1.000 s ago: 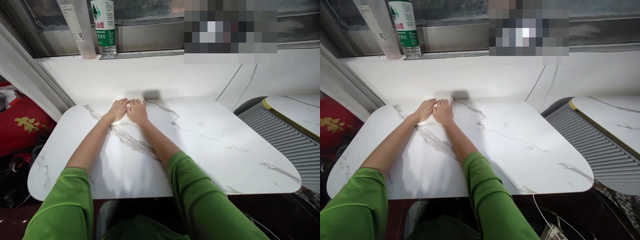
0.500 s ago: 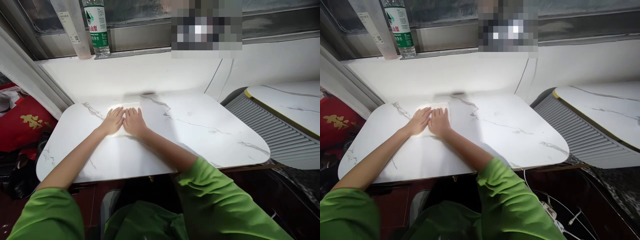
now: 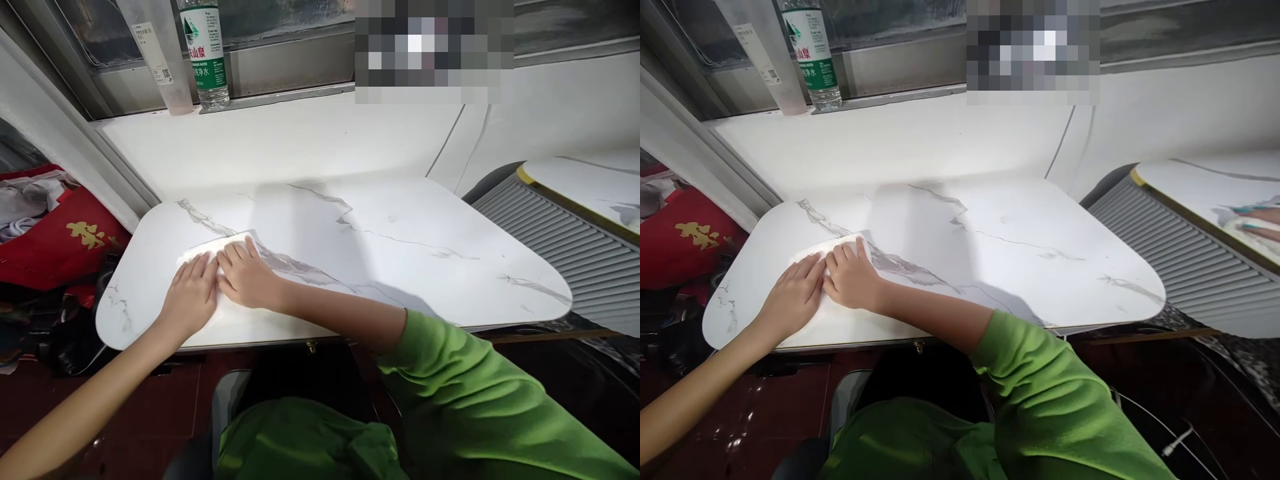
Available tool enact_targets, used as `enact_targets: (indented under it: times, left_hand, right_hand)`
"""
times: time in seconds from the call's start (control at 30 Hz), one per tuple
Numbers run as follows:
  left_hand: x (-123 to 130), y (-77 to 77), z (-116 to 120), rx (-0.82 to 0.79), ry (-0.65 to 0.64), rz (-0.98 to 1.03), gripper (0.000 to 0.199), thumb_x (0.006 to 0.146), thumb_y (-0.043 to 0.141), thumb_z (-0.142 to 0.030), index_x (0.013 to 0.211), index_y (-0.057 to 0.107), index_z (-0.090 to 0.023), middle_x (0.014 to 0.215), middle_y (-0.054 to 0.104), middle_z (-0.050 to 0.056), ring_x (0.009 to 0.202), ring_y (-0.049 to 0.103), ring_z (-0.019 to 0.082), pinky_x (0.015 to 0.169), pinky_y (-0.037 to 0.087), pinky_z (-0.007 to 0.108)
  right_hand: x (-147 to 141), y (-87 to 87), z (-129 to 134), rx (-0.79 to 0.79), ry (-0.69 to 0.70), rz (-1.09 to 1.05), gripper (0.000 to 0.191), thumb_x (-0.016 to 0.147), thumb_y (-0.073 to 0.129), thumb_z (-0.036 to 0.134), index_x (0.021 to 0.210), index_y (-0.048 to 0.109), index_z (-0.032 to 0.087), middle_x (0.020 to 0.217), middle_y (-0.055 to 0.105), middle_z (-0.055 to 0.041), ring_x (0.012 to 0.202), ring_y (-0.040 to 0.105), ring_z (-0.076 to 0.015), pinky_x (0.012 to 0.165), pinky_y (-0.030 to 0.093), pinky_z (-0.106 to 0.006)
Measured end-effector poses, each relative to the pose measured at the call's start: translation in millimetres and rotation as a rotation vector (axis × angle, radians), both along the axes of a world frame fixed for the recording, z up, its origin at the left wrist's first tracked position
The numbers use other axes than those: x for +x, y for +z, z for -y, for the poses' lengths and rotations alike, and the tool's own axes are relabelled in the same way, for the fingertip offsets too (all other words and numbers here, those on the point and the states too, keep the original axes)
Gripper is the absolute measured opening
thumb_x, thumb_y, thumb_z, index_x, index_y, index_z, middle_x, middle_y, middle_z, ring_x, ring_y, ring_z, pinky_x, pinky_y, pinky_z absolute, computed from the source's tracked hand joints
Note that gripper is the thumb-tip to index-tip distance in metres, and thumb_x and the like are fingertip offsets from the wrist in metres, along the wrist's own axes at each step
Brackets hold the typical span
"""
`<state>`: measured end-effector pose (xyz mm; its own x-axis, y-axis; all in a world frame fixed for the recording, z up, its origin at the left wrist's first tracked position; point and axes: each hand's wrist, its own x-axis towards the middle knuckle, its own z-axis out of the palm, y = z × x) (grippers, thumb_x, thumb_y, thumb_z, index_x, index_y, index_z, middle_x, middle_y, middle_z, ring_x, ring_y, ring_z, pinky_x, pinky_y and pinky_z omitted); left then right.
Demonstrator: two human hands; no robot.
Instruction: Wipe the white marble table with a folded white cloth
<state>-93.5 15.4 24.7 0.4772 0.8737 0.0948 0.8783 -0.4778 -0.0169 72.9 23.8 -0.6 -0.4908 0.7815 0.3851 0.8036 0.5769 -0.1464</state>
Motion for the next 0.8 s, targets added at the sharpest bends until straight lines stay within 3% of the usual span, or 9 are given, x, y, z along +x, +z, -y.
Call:
enact_targets:
  times: [0.17,0.33,0.47,0.63,0.8]
  left_hand:
    - [4.7,-0.5,-63.9,-0.077,0.102,0.099,0.051,0.097,0.027,-0.026,0.143,0.045,-0.012,0.156,0.042,0.016,0.146,0.036,0.03,0.119,0.029,0.052]
    - [10.2,-8.9,-151.8,-0.059,0.001,0.229,0.049,0.094,0.028,-0.026,0.138,0.049,-0.017,0.152,0.047,0.012,0.143,0.04,0.026,0.12,0.028,0.048]
    - [19.6,-13.5,-204.8,-0.059,-0.038,0.307,0.048,0.089,0.035,-0.024,0.133,0.055,-0.022,0.146,0.054,0.008,0.138,0.044,0.025,0.118,0.032,0.044]
    - [27.0,-15.4,-236.5,-0.062,-0.045,0.347,0.048,0.087,0.036,-0.023,0.13,0.058,-0.022,0.143,0.057,0.007,0.135,0.048,0.027,0.116,0.035,0.043]
    - [24.8,-15.4,-231.0,-0.063,-0.057,0.315,0.048,0.089,0.036,-0.027,0.132,0.055,-0.019,0.148,0.052,0.01,0.141,0.042,0.026,0.119,0.029,0.044]
  right_hand:
    - [-10.2,-3.5,-65.6,-0.033,-0.046,-0.032,0.037,0.096,0.039,0.025,0.12,0.059,0.006,0.12,0.062,-0.019,0.116,0.05,-0.0311,0.112,0.028,-0.048]
    - [-8.9,-4.2,-129.4,-0.077,-0.227,-0.04,0.041,0.099,0.035,0.025,0.128,0.056,0.005,0.129,0.059,-0.0206,0.125,0.047,-0.0312,0.114,0.024,-0.046]
    - [-4.0,-3.8,-167.9,-0.093,-0.297,-0.043,0.043,0.099,0.033,0.023,0.131,0.055,0.004,0.132,0.059,-0.021,0.126,0.047,-0.0317,0.114,0.024,-0.047]
    - [-1.2,-4.4,-191.9,-0.077,-0.356,-0.059,0.045,0.098,0.03,0.02,0.132,0.055,0.004,0.132,0.06,-0.0216,0.127,0.048,-0.0322,0.114,0.024,-0.048]
    - [-1.4,-6.6,-187.6,-0.064,-0.323,-0.07,0.046,0.098,0.032,0.021,0.133,0.055,0.003,0.133,0.06,-0.0215,0.129,0.047,-0.0322,0.115,0.024,-0.048]
